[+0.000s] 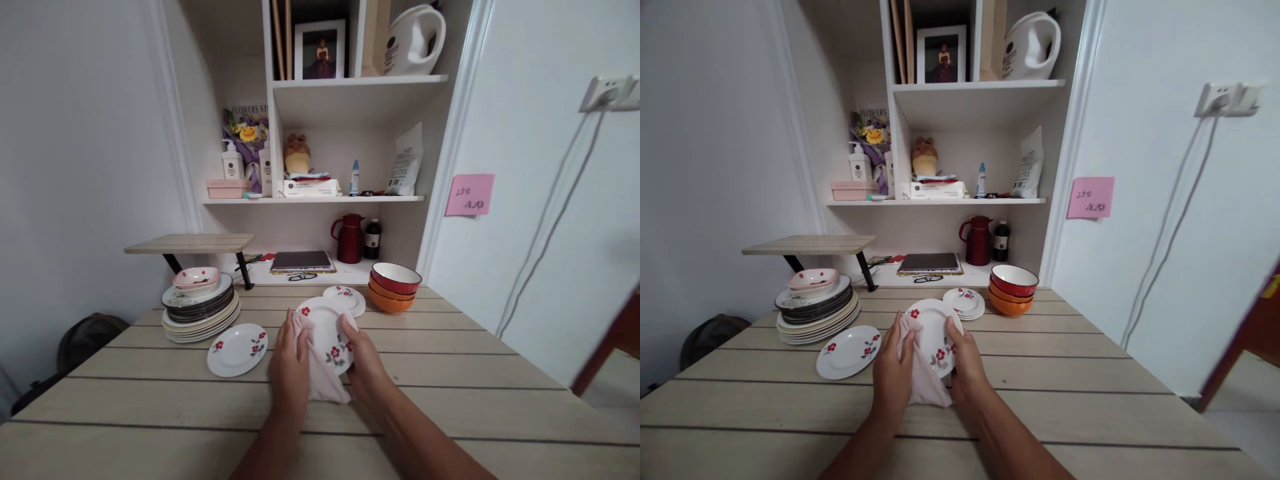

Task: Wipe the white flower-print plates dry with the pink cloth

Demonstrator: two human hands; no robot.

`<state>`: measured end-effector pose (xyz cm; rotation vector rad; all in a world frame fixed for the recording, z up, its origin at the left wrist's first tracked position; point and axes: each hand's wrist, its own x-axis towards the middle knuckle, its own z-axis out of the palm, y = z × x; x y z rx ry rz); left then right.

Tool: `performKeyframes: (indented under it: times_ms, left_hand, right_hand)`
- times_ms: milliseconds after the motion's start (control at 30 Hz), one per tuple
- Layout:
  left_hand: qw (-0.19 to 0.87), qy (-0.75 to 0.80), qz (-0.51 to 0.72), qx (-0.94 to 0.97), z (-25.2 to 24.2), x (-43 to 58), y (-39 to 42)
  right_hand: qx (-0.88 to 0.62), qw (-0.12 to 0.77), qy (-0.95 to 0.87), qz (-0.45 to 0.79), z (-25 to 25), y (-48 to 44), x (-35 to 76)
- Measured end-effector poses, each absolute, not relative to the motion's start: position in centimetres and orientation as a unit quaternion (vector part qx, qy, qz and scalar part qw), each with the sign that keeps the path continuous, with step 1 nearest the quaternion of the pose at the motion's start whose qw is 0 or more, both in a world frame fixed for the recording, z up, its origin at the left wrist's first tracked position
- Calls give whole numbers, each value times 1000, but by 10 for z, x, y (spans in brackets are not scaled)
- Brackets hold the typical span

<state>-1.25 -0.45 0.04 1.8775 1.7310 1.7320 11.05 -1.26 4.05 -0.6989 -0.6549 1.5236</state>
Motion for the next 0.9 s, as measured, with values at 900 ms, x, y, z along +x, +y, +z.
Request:
performKeyframes:
  times_ms: [900]
  left_hand:
    - [-111,505,477,711,3,-12,-2]
  right_hand:
    - [-324,525,-164,770,30,0,107]
